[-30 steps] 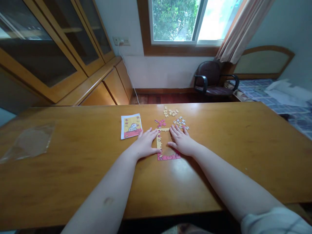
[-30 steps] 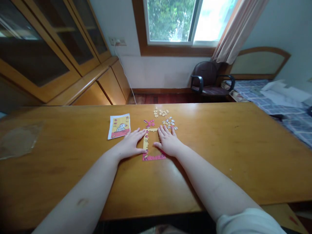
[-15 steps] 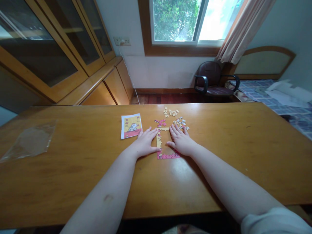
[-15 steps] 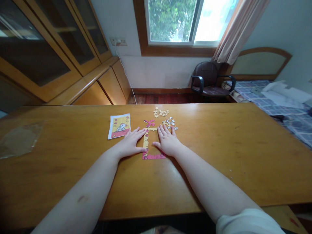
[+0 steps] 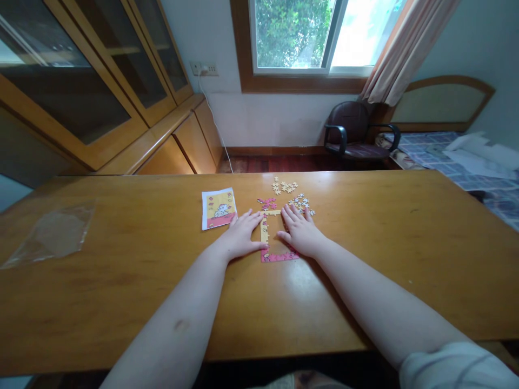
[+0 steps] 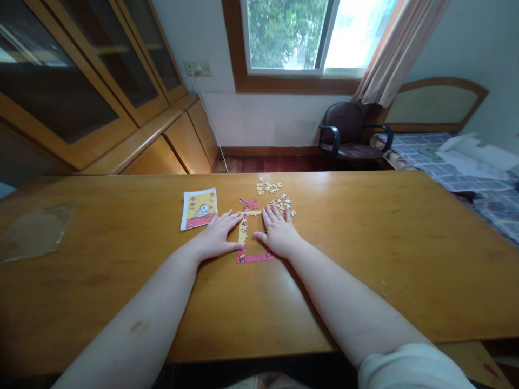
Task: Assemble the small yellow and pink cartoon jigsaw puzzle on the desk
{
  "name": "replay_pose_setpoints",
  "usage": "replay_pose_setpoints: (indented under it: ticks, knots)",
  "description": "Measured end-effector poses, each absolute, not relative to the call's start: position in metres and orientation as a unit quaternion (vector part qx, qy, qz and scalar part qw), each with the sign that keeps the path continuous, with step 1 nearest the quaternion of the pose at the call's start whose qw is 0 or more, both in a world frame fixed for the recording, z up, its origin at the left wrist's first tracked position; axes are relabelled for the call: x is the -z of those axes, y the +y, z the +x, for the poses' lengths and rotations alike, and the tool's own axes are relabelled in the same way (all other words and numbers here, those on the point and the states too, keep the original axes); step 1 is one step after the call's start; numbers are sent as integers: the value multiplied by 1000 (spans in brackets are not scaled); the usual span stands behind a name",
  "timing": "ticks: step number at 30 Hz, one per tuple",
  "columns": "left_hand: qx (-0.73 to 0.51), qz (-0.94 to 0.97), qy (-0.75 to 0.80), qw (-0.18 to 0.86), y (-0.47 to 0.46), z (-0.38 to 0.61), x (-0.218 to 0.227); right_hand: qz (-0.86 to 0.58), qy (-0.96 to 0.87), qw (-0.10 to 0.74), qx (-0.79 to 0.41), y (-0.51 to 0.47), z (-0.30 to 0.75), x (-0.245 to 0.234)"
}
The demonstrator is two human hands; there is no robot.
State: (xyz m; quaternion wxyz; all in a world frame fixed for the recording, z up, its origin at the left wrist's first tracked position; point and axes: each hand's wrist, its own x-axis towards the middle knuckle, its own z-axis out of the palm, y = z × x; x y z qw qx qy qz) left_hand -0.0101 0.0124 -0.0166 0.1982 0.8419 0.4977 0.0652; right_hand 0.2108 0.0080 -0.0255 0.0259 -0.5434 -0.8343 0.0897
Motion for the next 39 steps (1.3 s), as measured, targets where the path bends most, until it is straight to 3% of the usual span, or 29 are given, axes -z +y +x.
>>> replay_pose_setpoints:
  ticks: [7, 10, 16, 25, 39]
  knots:
    - [-248, 779, 551, 168, 17, -9, 17, -548, -820, 142, -84, 11, 214, 22]
    - [-266, 716, 638, 98, 9, -1, 2, -557, -804, 189, -85, 13, 215, 23]
    - [-157, 698, 698, 34, 15, 14, -25, -542, -798, 246, -96, 16, 218, 26]
    - [-57, 684, 723, 84, 72, 32, 3, -522, -797, 283, -110, 18, 218, 28]
    - [-13, 692, 720, 50, 77, 38, 2, -533, -793, 275, -108, 18, 219, 25]
